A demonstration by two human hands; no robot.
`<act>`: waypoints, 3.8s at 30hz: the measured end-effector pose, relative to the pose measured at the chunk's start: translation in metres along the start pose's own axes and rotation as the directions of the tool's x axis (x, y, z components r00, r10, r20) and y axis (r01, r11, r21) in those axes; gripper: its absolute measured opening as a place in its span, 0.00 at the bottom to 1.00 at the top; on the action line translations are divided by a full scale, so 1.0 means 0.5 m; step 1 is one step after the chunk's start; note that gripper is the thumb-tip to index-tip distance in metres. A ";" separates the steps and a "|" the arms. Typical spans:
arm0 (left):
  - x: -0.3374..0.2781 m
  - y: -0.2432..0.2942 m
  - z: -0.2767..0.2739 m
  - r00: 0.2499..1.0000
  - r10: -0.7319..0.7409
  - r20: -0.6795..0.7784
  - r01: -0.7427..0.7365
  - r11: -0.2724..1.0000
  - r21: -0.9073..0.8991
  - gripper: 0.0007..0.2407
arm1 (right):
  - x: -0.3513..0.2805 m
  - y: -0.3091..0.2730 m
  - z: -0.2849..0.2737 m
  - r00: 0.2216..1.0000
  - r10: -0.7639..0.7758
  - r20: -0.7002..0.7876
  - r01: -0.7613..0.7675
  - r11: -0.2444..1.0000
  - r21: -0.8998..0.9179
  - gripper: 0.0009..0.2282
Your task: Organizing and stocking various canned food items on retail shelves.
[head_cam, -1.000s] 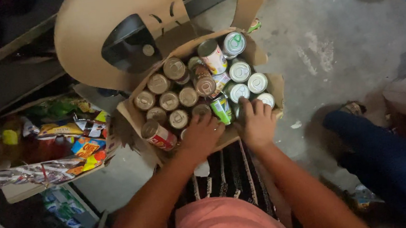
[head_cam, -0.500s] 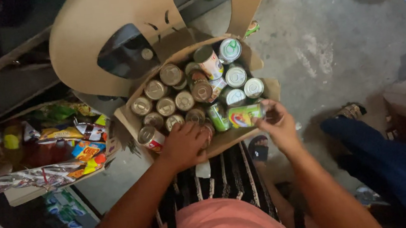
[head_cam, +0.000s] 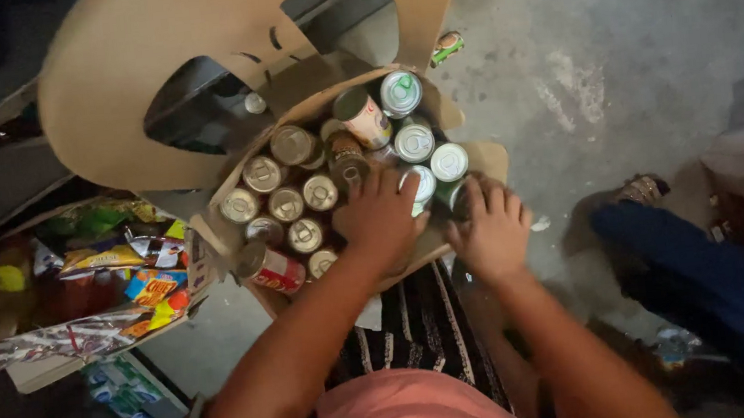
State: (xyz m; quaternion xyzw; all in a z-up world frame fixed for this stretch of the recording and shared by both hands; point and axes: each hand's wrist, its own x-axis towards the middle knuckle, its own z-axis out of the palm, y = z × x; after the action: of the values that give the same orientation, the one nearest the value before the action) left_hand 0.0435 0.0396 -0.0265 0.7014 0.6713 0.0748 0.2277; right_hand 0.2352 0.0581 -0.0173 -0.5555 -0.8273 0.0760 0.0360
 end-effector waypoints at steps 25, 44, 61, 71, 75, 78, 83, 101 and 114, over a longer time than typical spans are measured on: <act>-0.034 0.005 -0.112 0.962 -0.149 0.229 0.201 0.954 -0.224 0.27 | 0.052 0.033 -0.023 0.950 -0.052 0.308 -0.029 0.967 0.254 0.29; 0.036 0.018 -0.047 0.996 -0.071 0.059 0.076 0.993 -0.087 0.21 | 0.079 0.050 0.028 0.987 -0.121 0.104 0.082 0.945 0.317 0.17; -0.134 -0.097 0.002 0.987 -0.161 -0.023 0.161 0.987 0.015 0.17 | 0.164 -0.112 -0.041 0.881 -0.462 0.102 0.381 0.820 0.426 0.27; -0.156 -0.147 0.000 0.838 -0.417 -0.351 0.403 0.908 -0.118 0.24 | 0.155 -0.165 0.053 0.861 -0.444 0.247 0.426 0.896 0.125 0.28; -0.080 -0.120 -0.101 0.825 -0.564 0.026 0.564 0.820 -0.100 0.29 | 0.187 -0.157 0.080 0.897 -0.378 0.229 0.385 0.923 0.018 0.30; -0.060 -0.124 -0.096 0.776 -0.622 0.105 0.626 0.780 -0.007 0.32 | 0.210 -0.170 0.030 0.918 -0.348 0.189 0.326 0.935 0.139 0.32; -0.051 -0.116 -0.132 0.638 -0.753 0.162 0.770 0.628 -0.112 0.32 | 0.221 -0.164 -0.033 0.927 -0.327 0.184 0.288 0.934 0.210 0.31; -0.127 -0.181 -0.091 0.711 -0.702 -0.036 0.596 0.630 -0.498 0.31 | 0.202 -0.126 -0.010 0.882 -0.437 0.173 0.428 0.899 0.093 0.26; -0.088 -0.039 -0.266 0.852 -0.508 -0.130 0.398 0.788 -0.470 0.14 | 0.197 -0.213 -0.136 0.813 -0.583 -0.004 0.547 0.761 0.347 0.26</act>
State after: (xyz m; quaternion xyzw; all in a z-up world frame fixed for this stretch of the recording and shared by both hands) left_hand -0.0325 0.0256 0.0921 0.4361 0.8108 0.2498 0.3002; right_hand 0.1102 0.1154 0.0652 -0.2610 -0.9317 0.2287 0.1072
